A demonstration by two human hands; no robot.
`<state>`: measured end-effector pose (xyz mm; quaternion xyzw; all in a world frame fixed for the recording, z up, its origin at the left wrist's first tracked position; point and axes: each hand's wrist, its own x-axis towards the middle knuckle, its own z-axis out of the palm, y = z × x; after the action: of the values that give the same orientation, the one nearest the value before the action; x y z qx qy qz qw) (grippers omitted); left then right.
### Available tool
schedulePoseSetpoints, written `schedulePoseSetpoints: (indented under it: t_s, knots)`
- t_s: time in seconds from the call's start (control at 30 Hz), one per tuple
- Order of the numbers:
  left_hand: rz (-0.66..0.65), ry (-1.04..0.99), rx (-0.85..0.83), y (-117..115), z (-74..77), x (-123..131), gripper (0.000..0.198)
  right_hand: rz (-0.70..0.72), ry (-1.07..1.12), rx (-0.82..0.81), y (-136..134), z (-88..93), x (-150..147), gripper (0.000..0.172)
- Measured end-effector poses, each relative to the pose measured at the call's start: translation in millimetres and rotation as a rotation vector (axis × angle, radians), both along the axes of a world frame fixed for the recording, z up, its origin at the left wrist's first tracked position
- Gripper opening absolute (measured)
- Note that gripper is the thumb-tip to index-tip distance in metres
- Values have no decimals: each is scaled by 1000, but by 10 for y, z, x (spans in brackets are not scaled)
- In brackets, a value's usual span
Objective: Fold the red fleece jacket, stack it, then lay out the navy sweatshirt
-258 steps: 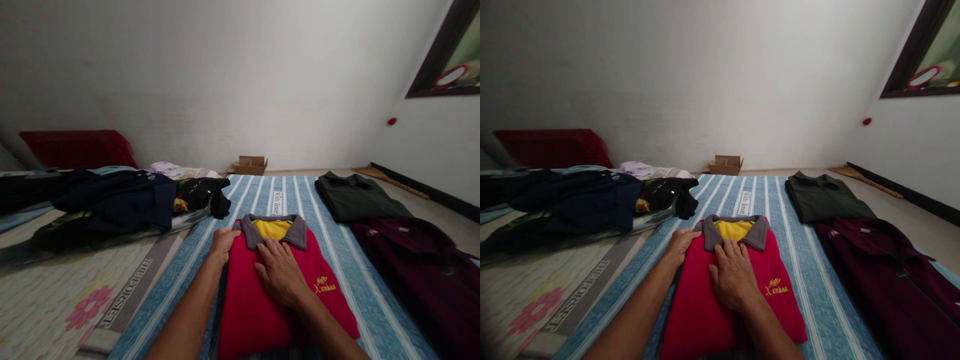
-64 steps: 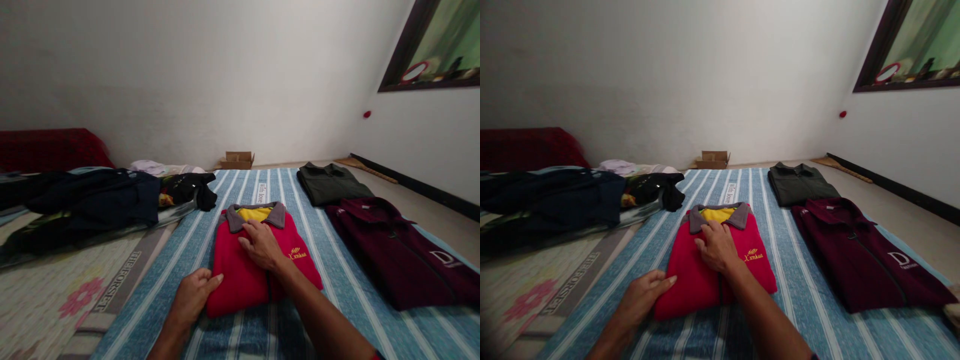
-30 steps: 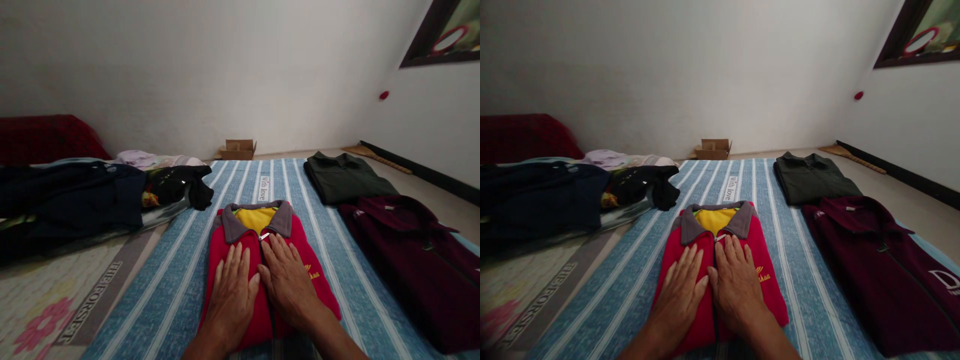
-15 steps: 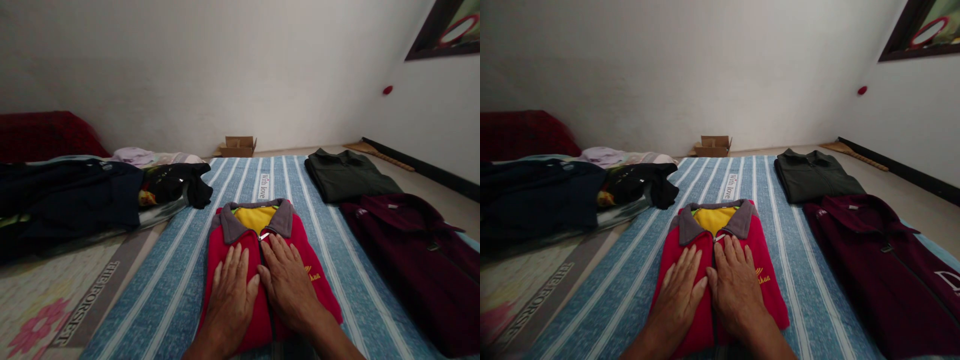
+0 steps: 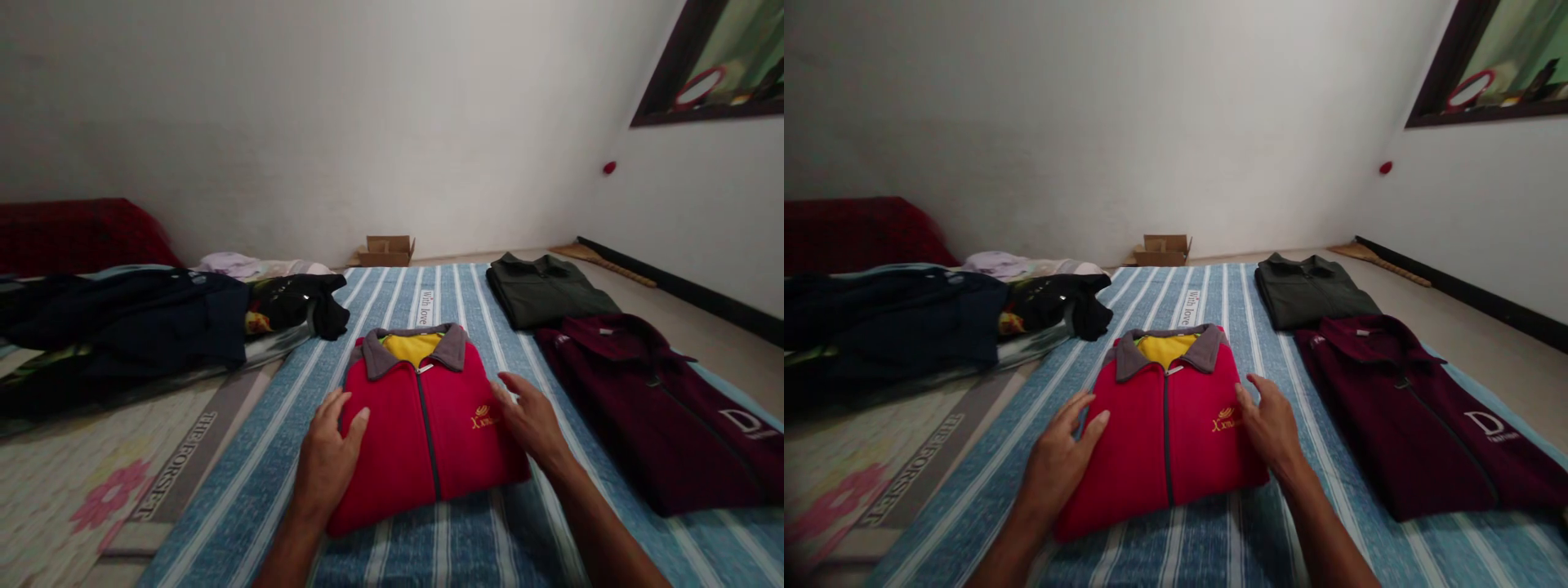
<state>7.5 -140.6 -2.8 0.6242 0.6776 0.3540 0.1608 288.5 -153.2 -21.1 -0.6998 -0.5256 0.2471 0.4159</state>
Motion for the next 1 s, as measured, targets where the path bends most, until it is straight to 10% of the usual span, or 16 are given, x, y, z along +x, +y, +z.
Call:
schedulePoseSetpoints:
  t_s: [0.27, 1.0]
  knots:
    - [6, -706, -451, 127, 75, -178, 35, -2, 356, -335, 89, -56, 98, 70]
    - [-116, -906, -676, 397, 14, -304, 37, 99, 757, -488, 283, -208, -35, 22]
